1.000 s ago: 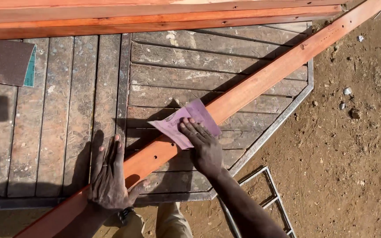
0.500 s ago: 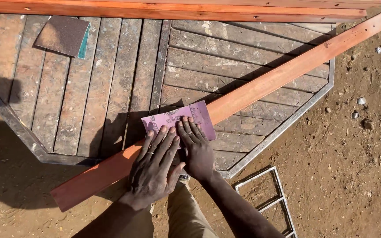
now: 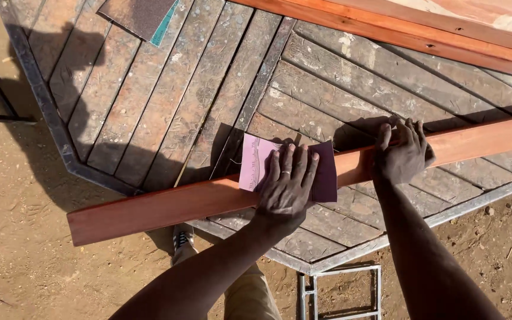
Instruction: Sand the surfaces and edges of a wooden plank using a piece of sandpaper
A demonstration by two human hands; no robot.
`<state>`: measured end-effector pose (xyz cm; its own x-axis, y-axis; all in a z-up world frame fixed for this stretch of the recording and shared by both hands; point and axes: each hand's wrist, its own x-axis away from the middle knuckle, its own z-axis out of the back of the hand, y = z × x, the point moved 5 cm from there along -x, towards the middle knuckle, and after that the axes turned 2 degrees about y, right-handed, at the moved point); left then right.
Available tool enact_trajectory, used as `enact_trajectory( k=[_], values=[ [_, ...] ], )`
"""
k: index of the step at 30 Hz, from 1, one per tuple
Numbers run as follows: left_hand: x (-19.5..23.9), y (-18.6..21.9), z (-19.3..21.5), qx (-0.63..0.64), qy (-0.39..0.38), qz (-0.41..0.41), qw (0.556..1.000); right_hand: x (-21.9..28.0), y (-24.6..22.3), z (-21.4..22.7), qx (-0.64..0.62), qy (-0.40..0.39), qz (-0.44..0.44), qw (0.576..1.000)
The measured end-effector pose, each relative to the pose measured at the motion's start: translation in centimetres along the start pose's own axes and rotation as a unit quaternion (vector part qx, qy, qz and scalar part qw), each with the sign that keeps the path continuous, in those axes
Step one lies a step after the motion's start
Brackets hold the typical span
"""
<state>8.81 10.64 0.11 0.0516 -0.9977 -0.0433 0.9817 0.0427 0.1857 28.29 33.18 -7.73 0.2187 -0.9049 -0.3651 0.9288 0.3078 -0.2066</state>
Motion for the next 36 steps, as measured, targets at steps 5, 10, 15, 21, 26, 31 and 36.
enact_trajectory(
  k=[5, 10, 15, 21, 26, 31, 36],
  values=[
    [-3.3, 3.4, 0.2, -0.015, 0.252, 0.042, 0.967, 0.4, -0.5, 1.0, 0.014, -0.040, -0.031, 0.999],
    [7.0, -4.1, 2.4, 0.074, 0.173, 0.063, 0.980, 1.0, -2.1, 3.1, 0.031, 0.046, 0.030, 0.998],
    [17.8, -14.2, 4.2, -0.022, 0.113, 0.197, 0.974, 0.5, -1.4, 2.0, 0.043, 0.072, 0.040, 0.996],
    [8.2, -5.4, 1.8, 0.069, 0.200, 0.223, 0.952, 0.3, -2.1, 2.6, 0.050, 0.059, 0.046, 0.996],
    [6.6, -4.4, 1.0, 0.168, 0.178, 0.105, 0.964, -0.1, -0.3, 1.3, 0.055, 0.040, 0.046, 0.997],
    [23.3, -19.2, 5.6, -0.012, 0.192, 0.249, 0.949, -0.1, 0.6, 0.4, 0.065, 0.058, 0.058, 0.995],
    [21.8, -17.3, 3.3, -0.007, 0.247, 0.338, 0.908, 0.0, 0.4, 0.6, 0.113, 0.090, 0.110, 0.983]
  ],
)
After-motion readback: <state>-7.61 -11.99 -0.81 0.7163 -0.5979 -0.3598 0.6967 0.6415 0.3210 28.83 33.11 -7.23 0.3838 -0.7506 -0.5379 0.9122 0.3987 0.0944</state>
